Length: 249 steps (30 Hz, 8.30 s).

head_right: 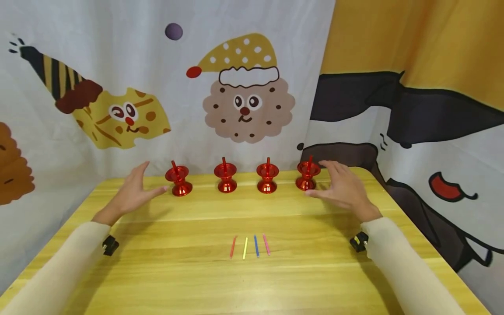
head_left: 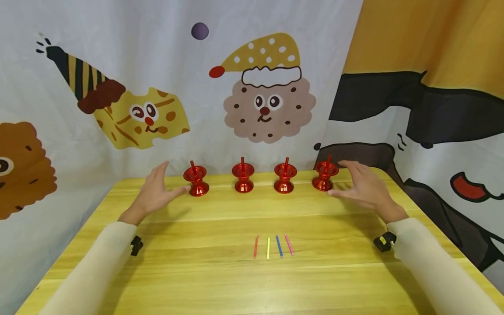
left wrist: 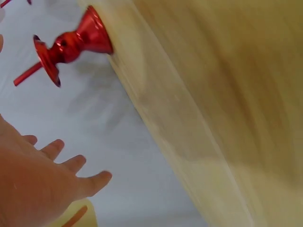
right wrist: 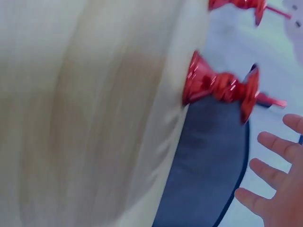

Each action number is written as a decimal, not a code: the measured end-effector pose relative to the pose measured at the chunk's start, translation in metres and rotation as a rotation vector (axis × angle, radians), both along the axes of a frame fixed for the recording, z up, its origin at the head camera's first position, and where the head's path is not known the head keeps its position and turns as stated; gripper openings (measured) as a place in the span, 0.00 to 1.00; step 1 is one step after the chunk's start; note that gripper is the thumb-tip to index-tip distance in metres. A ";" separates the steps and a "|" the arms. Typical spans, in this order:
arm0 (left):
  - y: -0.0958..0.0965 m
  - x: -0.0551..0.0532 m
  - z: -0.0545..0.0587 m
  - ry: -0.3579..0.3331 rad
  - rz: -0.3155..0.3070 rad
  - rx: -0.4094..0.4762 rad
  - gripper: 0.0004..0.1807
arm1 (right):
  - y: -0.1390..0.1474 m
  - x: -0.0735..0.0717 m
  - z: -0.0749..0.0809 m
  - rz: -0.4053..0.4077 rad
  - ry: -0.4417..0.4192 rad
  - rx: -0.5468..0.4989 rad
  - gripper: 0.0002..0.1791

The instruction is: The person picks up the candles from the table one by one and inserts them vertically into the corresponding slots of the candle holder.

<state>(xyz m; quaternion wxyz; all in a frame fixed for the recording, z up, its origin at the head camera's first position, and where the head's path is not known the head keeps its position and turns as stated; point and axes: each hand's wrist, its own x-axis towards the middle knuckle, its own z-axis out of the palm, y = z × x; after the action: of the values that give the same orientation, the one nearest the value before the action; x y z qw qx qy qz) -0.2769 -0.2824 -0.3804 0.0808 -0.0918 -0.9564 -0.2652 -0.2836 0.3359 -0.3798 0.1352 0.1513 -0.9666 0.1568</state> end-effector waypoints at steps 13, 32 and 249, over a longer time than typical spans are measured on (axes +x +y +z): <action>0.028 -0.022 0.001 -0.167 -0.026 0.197 0.68 | -0.067 0.030 -0.001 0.331 -0.226 -0.377 0.52; 0.028 -0.042 -0.009 -0.360 -0.001 0.589 0.60 | -0.112 0.068 -0.019 0.427 -0.880 -0.790 0.42; 0.063 0.009 -0.014 -0.531 -0.370 0.690 0.44 | -0.349 -0.001 0.029 0.522 0.074 -0.521 0.04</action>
<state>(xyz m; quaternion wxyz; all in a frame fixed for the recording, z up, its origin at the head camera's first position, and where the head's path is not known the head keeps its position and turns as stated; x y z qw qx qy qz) -0.2676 -0.2198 -0.3940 -0.1893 -0.1575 -0.7678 -0.5916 -0.2842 -0.0132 -0.3513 0.1596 0.3587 -0.8177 0.4210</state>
